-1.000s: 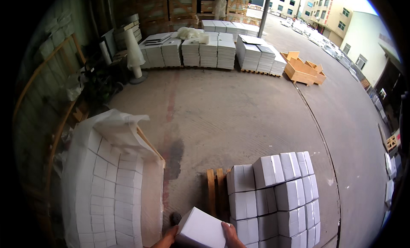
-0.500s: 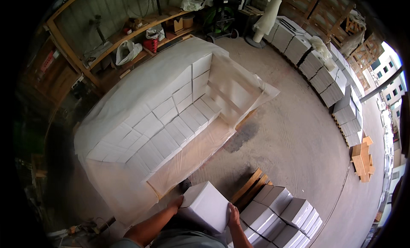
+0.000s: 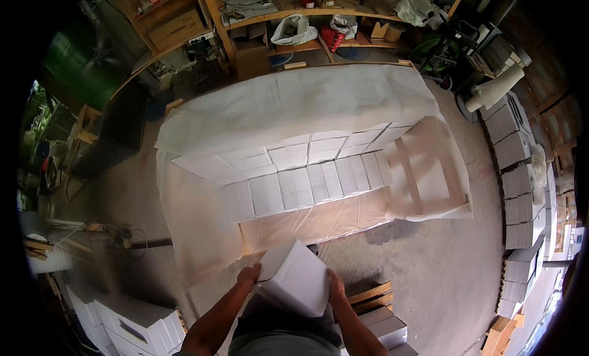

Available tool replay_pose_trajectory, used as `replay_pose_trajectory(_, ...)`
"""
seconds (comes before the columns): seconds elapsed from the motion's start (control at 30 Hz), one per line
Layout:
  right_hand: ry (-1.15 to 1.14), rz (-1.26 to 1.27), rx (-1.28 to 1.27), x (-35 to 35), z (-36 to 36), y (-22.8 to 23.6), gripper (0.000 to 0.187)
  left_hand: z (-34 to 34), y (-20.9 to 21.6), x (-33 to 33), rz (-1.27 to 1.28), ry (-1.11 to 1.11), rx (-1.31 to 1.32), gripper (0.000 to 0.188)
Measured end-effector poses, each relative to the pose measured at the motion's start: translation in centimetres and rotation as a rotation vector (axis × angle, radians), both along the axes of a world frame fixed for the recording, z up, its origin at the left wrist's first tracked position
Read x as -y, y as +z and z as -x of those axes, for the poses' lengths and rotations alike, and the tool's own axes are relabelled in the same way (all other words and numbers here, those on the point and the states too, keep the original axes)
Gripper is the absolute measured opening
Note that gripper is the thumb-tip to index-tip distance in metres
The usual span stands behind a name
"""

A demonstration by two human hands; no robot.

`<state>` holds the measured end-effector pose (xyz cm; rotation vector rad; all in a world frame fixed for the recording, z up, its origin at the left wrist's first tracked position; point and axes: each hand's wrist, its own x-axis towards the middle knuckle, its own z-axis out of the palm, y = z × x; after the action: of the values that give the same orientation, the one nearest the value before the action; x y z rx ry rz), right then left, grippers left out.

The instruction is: The person repeatedly picks up white rectangular boxes from a pallet and places them onto a plastic-wrapped stack on another pallet. The person walks back and forth between the two pallets, handling one box at a time and arranging them in rows.

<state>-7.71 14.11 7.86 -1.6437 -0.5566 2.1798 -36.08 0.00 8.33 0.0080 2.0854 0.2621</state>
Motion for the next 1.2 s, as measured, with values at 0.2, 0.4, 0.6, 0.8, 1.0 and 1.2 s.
replay_pose_trajectory(0.2, 0.142, 0.145, -0.021, -1.4, 3.9, -1.0, 0.043, 0.8, -5.1, 5.0, 0.066, 0.174, 0.022, 0.070)
replay_pose_trajectory(0.4, 0.112, 0.173, -0.042, -0.9, 5.2, -7.1, 0.047, 2.8, -7.2, 3.3, 0.029, -0.004, 0.070, 0.070)
replay_pose_trajectory(0.6, 0.138, 0.206, -0.057, 0.9, 11.1, -13.5, 0.047, 8.8, -11.6, 2.4, 0.097, -0.132, -0.013, 0.066)
replay_pose_trajectory(0.8, 0.157, 0.314, -0.196, 1.8, 20.7, -22.3, 0.047, 17.1, -14.8, 0.3, 0.263, -0.122, -0.191, 0.058)
replay_pose_trajectory(1.0, 0.142, 0.411, -0.366, 2.8, 29.9, -30.1, 0.050, 23.2, -15.1, -3.0, 0.306, -0.224, -0.506, 0.047)
replay_pose_trajectory(1.2, 0.011, 0.584, -0.486, 4.1, 36.5, -36.4, 0.043, 15.6, -15.2, -2.2, -0.340, 0.139, -0.680, 0.028)
